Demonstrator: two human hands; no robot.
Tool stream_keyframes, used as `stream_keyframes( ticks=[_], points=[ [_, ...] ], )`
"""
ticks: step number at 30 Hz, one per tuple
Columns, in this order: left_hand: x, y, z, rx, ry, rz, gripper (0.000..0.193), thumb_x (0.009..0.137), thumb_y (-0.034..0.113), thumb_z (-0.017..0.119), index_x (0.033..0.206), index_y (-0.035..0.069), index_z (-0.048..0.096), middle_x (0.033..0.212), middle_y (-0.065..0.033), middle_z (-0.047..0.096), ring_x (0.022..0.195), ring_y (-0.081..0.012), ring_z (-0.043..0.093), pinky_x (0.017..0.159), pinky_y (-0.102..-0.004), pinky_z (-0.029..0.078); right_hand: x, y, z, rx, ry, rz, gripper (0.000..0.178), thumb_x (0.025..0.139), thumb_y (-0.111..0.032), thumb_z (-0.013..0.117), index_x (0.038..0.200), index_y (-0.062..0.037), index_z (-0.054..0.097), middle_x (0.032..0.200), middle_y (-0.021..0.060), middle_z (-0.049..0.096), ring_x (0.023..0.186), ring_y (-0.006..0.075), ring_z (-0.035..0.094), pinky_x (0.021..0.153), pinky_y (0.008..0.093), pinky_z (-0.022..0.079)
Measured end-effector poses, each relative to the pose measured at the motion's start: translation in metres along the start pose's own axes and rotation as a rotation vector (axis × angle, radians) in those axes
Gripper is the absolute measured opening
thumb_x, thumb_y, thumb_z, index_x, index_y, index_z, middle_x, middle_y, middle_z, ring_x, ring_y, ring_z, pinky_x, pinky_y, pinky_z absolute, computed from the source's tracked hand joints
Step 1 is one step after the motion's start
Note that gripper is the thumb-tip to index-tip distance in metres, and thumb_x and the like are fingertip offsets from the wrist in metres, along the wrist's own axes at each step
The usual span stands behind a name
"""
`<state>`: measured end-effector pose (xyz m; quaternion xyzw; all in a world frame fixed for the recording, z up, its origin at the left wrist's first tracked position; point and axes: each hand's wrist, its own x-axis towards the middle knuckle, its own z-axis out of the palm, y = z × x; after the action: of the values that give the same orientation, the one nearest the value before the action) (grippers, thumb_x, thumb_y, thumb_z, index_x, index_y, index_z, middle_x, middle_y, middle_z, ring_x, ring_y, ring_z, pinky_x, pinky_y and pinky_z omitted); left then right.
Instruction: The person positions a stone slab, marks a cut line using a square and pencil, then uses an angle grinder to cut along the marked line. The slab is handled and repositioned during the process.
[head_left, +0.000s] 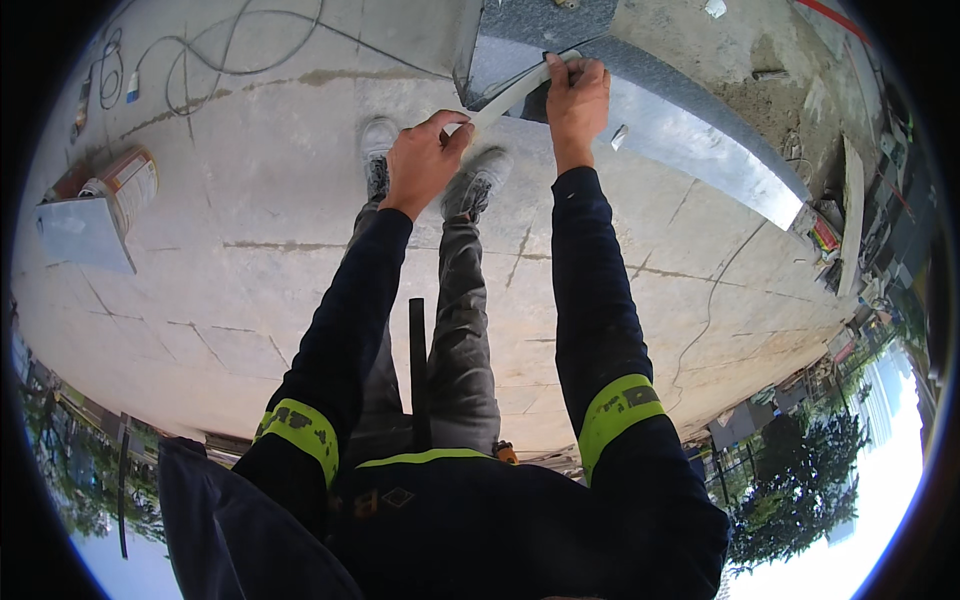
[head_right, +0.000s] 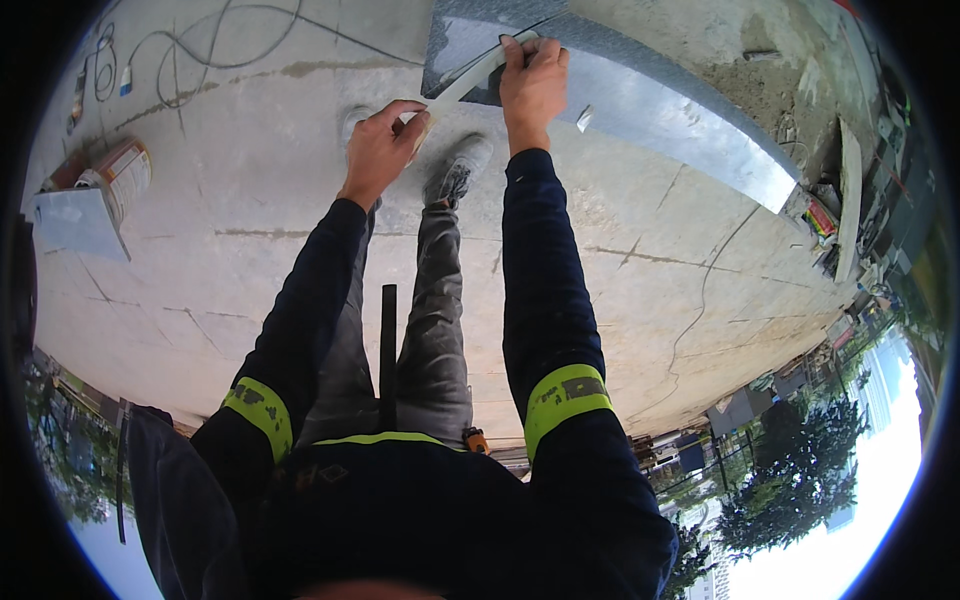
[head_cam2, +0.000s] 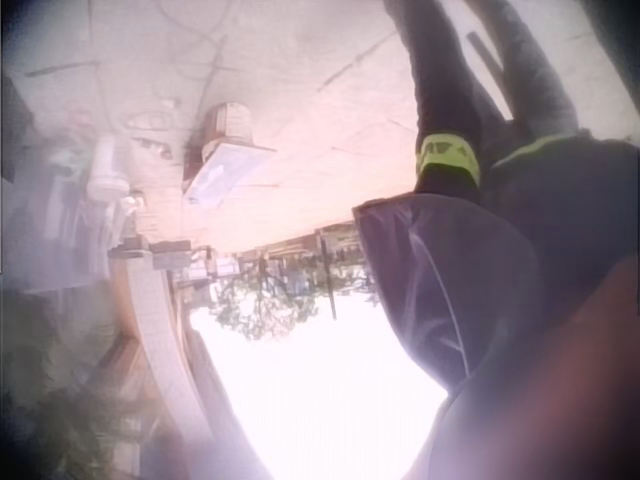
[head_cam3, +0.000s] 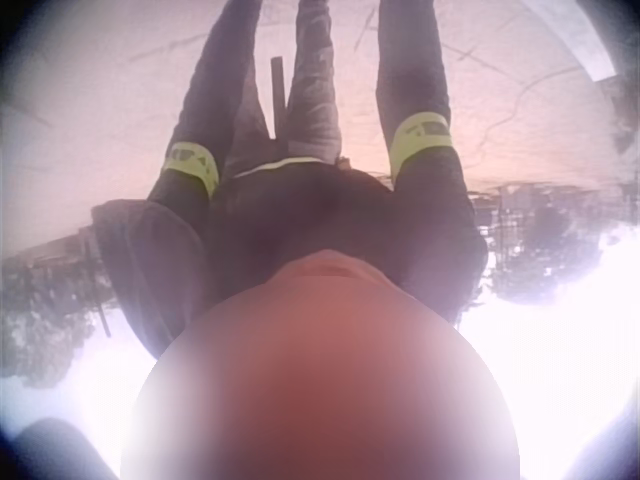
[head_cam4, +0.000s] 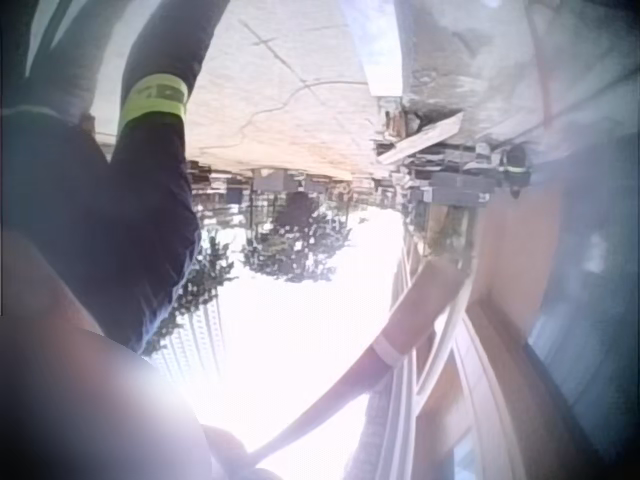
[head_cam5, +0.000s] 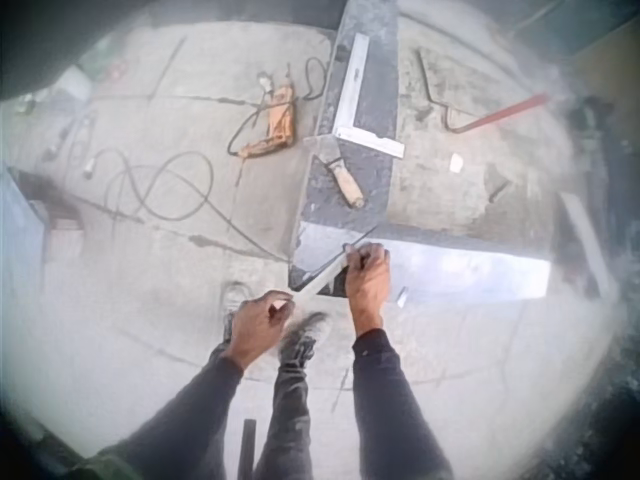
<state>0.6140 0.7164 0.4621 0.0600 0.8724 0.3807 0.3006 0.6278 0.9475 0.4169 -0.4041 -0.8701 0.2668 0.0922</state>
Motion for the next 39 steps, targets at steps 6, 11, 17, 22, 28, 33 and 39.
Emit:
stream_keyframes(
  ticks=[6,11,17,22,28,33,39],
  points=[
    [0.015,0.005,0.001,0.213,0.0,-0.054,0.022,0.098,0.033,0.073,0.114,0.022,0.082,0.087,-0.0147,0.081,0.086,-0.0403,0.079,0.077,-0.05,0.061,0.0,0.001,-0.002,0.006,-0.025,0.015,0.045,0.092,-0.051,0.086,0.096,-0.0089,0.07,0.099,0.0095,0.072,0.091,0.0341,0.071,0.079,0.0488,0.056],
    [0.017,0.002,-0.003,0.16,-0.083,-0.129,0.025,0.099,0.035,0.072,0.118,0.024,0.083,0.092,-0.0156,0.082,0.091,-0.0398,0.079,0.082,-0.0498,0.061,0.002,-0.002,-0.003,-0.034,-0.05,0.04,0.044,0.093,-0.049,0.086,0.098,-0.0105,0.067,0.102,0.0095,0.072,0.09,0.0367,0.072,0.076,0.052,0.057],
    [0.018,-0.005,0.0,0.121,-0.092,-0.131,0.028,0.099,0.037,0.073,0.121,0.023,0.083,0.092,-0.0164,0.081,0.092,-0.0396,0.079,0.083,-0.0494,0.061,-0.022,-0.019,-0.012,0.003,0.007,-0.057,0.028,0.104,-0.038,0.074,0.109,-0.0105,0.071,0.107,0.0129,0.071,0.093,0.0375,0.071,0.082,0.0513,0.057],
    [0.015,-0.03,0.016,-0.079,-0.083,-0.175,0.029,0.097,0.034,0.076,0.123,0.021,0.082,0.089,-0.0162,0.08,0.089,-0.0308,0.08,0.079,-0.0408,0.061,-0.078,-0.051,-0.019,-0.119,-0.178,-0.255,0.032,0.095,-0.017,0.07,0.126,-0.0143,0.076,0.109,0.0165,0.072,0.092,0.0416,0.074,0.078,0.054,0.059],
    [0.009,-0.063,0.049,-0.788,0.131,0.104,0.023,0.097,0.022,0.078,0.118,0.013,0.084,0.076,-0.0074,0.077,0.071,-0.0147,0.073,0.069,-0.0317,0.057,-0.124,-0.104,-0.028,0.525,-0.544,-0.329,0.039,0.09,-0.011,0.07,0.128,-0.0026,0.073,0.098,0.0188,0.074,0.083,0.0356,0.073,0.079,0.0452,0.06],
    [0.008,-0.059,0.045,-0.403,0.073,-0.104,0.021,0.1,0.021,0.078,0.117,0.01,0.084,0.072,-0.0035,0.074,0.062,-0.0094,0.065,0.061,-0.0294,0.053,-0.092,-0.088,-0.033,0.134,-0.464,-0.098,0.056,0.091,-0.019,0.069,0.144,-0.0003,0.062,0.108,0.0238,0.078,0.093,0.0438,0.078,0.082,0.0525,0.062],
    [0.008,-0.042,0.033,-0.46,0.037,-0.145,0.018,0.103,0.018,0.079,0.118,0.009,0.084,0.071,-0.0028,0.071,0.058,-0.0061,0.058,0.058,-0.0268,0.049,-0.088,-0.085,-0.029,-0.371,-0.695,-0.121,0.074,0.09,-0.028,0.072,0.154,0.0001,0.048,0.092,0.0257,0.079,0.088,0.0481,0.079,0.077,0.0591,0.06]
  ],
)
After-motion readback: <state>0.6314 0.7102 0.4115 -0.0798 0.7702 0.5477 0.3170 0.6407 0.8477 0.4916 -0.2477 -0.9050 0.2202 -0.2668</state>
